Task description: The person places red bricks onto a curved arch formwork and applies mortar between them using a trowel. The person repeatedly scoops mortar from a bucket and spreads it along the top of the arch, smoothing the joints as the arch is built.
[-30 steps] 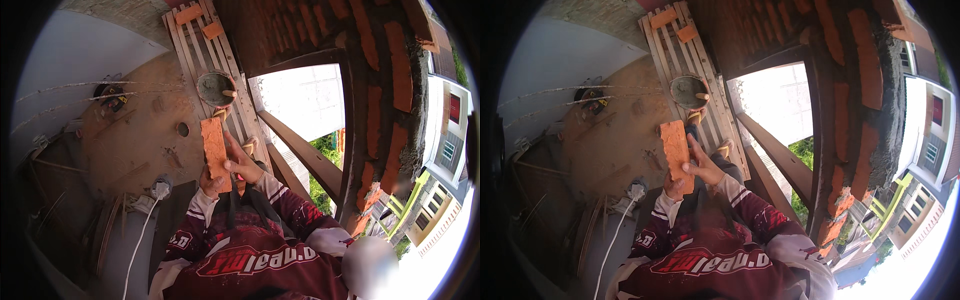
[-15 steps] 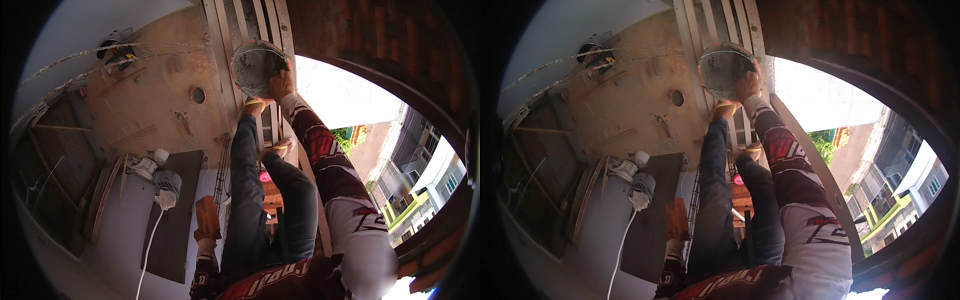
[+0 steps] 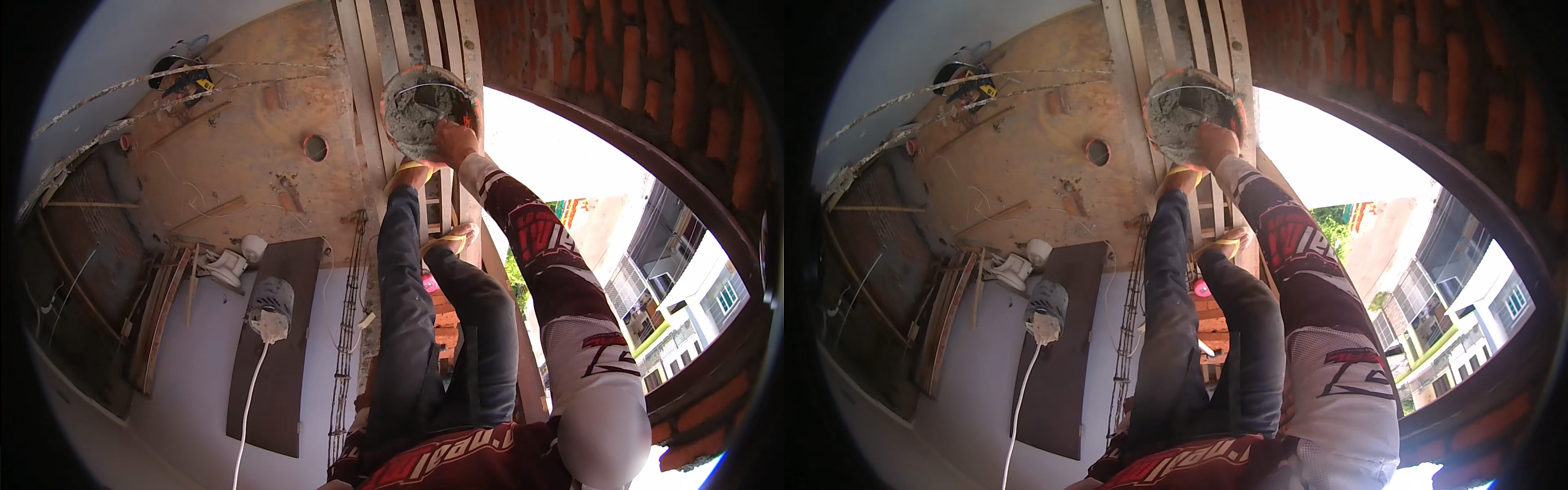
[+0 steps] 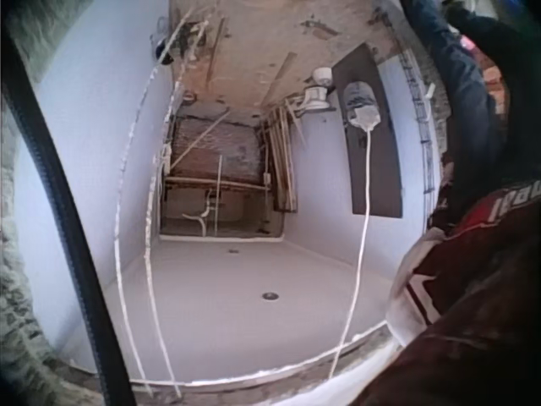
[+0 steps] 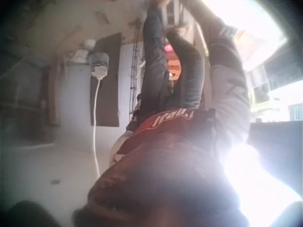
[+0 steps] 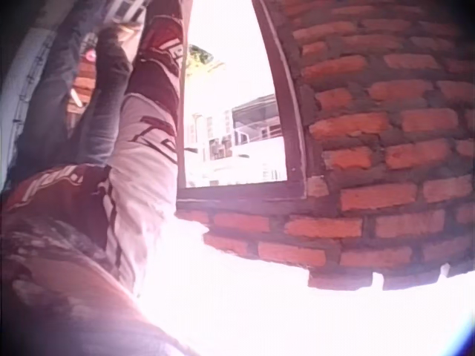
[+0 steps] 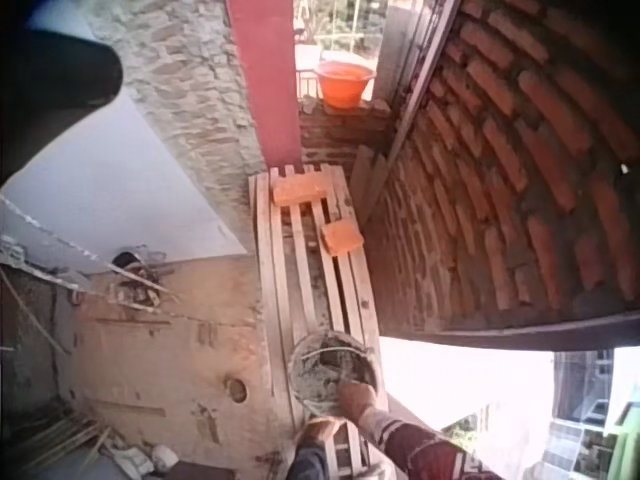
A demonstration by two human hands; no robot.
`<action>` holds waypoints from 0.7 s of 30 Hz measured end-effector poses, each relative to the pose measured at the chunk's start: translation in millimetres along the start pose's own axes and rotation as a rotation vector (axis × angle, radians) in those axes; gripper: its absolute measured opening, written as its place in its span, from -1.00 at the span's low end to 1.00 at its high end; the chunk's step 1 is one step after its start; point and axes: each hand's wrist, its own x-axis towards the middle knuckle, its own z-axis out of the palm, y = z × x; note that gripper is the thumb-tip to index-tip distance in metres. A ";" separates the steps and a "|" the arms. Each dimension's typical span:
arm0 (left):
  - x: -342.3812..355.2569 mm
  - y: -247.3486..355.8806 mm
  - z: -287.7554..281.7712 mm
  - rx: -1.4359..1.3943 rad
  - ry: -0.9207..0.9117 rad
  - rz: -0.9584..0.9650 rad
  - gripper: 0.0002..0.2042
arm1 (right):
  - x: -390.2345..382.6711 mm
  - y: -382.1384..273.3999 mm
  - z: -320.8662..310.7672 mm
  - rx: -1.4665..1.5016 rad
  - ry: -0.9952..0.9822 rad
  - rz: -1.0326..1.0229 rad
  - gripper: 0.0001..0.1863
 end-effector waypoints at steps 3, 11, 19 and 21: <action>-2.7 8.9 -5.5 0.017 -0.002 0.003 -0.43 | -52.1 -1.3 11.6 0.130 -0.059 -0.035 -0.72; -1.8 20.5 -11.4 0.087 -0.010 0.008 -0.47 | -26.7 27.2 19.9 0.346 0.114 0.260 -0.67; 1.8 28.9 -18.6 0.144 0.021 0.017 -0.50 | -22.5 -25.4 58.6 0.851 0.017 0.290 -0.64; 4.0 32.8 -20.0 0.157 0.027 0.026 -0.50 | -28.1 -22.4 64.6 0.985 0.094 0.302 -0.59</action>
